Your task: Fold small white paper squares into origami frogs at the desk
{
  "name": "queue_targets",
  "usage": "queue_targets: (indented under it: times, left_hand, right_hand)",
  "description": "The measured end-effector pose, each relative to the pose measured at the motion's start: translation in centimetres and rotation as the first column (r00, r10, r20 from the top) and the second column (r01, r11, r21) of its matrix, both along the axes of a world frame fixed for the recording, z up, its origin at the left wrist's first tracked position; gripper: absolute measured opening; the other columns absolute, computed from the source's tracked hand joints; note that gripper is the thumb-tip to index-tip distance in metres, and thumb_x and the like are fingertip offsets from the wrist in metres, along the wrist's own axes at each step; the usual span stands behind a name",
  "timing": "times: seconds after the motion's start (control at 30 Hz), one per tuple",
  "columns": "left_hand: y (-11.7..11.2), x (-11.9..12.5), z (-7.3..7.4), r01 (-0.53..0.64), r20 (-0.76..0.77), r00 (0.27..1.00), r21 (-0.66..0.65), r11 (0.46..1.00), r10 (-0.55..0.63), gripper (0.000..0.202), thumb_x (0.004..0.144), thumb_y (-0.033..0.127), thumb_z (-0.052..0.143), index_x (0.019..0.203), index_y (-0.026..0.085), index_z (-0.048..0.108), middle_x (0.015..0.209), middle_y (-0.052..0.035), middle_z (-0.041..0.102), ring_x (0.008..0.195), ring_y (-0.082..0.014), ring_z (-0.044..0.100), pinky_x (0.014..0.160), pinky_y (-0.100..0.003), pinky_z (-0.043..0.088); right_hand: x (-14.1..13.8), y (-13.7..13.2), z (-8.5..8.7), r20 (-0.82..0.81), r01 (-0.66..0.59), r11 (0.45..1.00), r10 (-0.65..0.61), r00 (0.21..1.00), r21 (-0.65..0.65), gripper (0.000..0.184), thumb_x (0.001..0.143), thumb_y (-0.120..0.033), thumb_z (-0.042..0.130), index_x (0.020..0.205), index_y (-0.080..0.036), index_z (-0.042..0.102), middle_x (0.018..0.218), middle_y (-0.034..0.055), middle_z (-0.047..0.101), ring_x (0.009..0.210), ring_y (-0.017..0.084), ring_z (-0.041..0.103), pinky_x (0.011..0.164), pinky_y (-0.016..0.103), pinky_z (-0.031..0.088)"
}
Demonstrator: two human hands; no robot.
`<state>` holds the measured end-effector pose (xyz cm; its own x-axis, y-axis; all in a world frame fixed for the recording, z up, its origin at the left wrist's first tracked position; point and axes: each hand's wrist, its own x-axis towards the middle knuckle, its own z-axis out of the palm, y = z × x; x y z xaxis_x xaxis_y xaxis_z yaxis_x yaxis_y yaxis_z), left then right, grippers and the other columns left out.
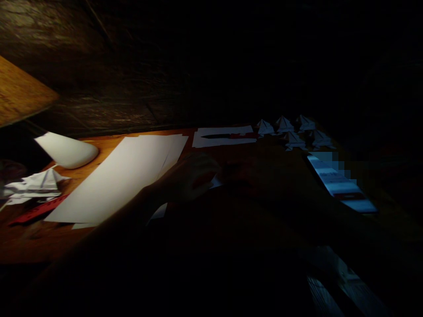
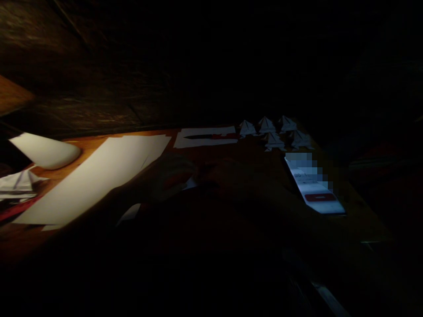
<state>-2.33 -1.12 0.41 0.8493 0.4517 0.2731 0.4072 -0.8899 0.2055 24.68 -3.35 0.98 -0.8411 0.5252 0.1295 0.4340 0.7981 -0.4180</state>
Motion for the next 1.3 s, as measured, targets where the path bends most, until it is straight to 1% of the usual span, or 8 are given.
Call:
queue_targets:
  times: [0.2, 0.37, 0.57, 0.63, 0.73, 0.83, 1.03, 1.3]
  left_hand:
    - [0.2, -0.3, -0.2, 0.019, -0.030, 0.999, 0.040, 0.999, -0.018, 0.034, 0.093, 0.024, 0.061, 0.127, 0.023, 0.060, 0.131, -0.0078, 0.065, 0.125, -0.0267, 0.057, 0.107, -0.047, 0.046]
    - [0.1, -0.4, -0.1, 0.014, -0.048, 0.999, 0.028, 1.000, -0.012, 0.036, 0.095, 0.029, 0.062, 0.130, 0.021, 0.060, 0.132, -0.0094, 0.065, 0.125, -0.0282, 0.058, 0.107, -0.048, 0.046]
    - [0.2, -0.2, -0.1, 0.028, -0.041, 0.999, 0.030, 0.999, -0.027, 0.034, 0.096, 0.033, 0.062, 0.128, 0.022, 0.062, 0.132, -0.0093, 0.065, 0.128, -0.0284, 0.056, 0.108, -0.050, 0.046]
    - [0.1, -0.2, 0.0, 0.024, -0.048, 0.999, 0.017, 1.000, -0.023, 0.032, 0.096, 0.034, 0.062, 0.126, 0.024, 0.063, 0.133, -0.0083, 0.065, 0.128, -0.0279, 0.056, 0.108, -0.049, 0.046]
    - [0.0, -0.1, 0.2, 0.013, -0.063, 0.998, 0.011, 1.000, -0.012, 0.029, 0.096, 0.035, 0.062, 0.124, 0.025, 0.064, 0.131, -0.0078, 0.065, 0.127, -0.0279, 0.056, 0.108, -0.049, 0.045]
    - [0.0, 0.0, 0.3, 0.026, -0.072, 0.997, -0.014, 1.000, -0.027, 0.029, 0.096, 0.035, 0.062, 0.123, 0.023, 0.063, 0.128, -0.0080, 0.065, 0.124, -0.0270, 0.057, 0.106, -0.047, 0.046]
    - [-0.1, 0.3, -0.1, -0.033, -0.097, 0.995, 0.025, 0.999, 0.035, 0.029, 0.097, 0.036, 0.061, 0.123, 0.024, 0.063, 0.131, -0.0076, 0.064, 0.127, -0.0280, 0.054, 0.107, -0.048, 0.043]
    - [-0.6, 0.9, 0.5, -0.047, -0.116, 0.992, 0.033, 0.998, 0.051, 0.024, 0.097, 0.037, 0.060, 0.113, 0.021, 0.066, 0.118, -0.0075, 0.067, 0.116, -0.0260, 0.058, 0.103, -0.045, 0.045]
  right_hand:
    - [-0.1, -0.5, 0.4, 0.009, 0.069, 0.997, -0.069, 0.998, -0.043, 0.038, 0.095, -0.023, 0.063, 0.132, -0.026, 0.066, 0.144, 0.0105, 0.060, 0.129, 0.028, 0.057, 0.110, 0.053, 0.041]
    - [-0.2, -0.4, 0.6, 0.006, 0.050, 0.997, -0.050, 0.999, -0.062, 0.034, 0.093, -0.020, 0.064, 0.126, -0.025, 0.071, 0.142, 0.0101, 0.062, 0.125, 0.027, 0.059, 0.108, 0.050, 0.044]
    - [-0.3, -0.5, 0.7, -0.002, 0.072, 0.996, -0.072, 0.997, -0.057, 0.034, 0.095, -0.020, 0.062, 0.128, -0.027, 0.070, 0.143, 0.0091, 0.061, 0.126, 0.026, 0.059, 0.107, 0.050, 0.044]
    - [-0.2, -0.4, 0.6, -0.003, 0.043, 0.998, -0.043, 0.999, -0.052, 0.036, 0.096, -0.020, 0.061, 0.130, -0.029, 0.069, 0.143, 0.0077, 0.061, 0.128, 0.026, 0.057, 0.109, 0.050, 0.043]
    - [0.1, -0.2, 0.4, 0.000, 0.012, 1.000, -0.012, 1.000, -0.022, 0.037, 0.095, -0.021, 0.062, 0.131, -0.030, 0.069, 0.147, 0.0072, 0.057, 0.133, 0.027, 0.053, 0.111, 0.053, 0.041]
    - [0.3, -0.1, 0.1, 0.005, 0.037, 0.999, -0.037, 0.999, 0.028, 0.037, 0.095, -0.024, 0.061, 0.130, -0.030, 0.070, 0.151, 0.0082, 0.052, 0.135, 0.029, 0.050, 0.112, 0.055, 0.041]
    - [0.0, -0.2, -0.6, 0.020, 0.070, 0.995, -0.072, 0.997, 0.077, 0.038, 0.095, -0.027, 0.061, 0.131, -0.032, 0.069, 0.140, 0.0088, 0.058, 0.127, 0.030, 0.054, 0.107, 0.055, 0.046]
    - [-0.6, -0.8, -0.7, 0.056, 0.066, 0.978, -0.079, 0.995, 0.197, 0.034, 0.098, -0.023, 0.055, 0.127, -0.023, 0.073, 0.136, 0.0156, 0.062, 0.117, 0.030, 0.060, 0.099, 0.050, 0.050]
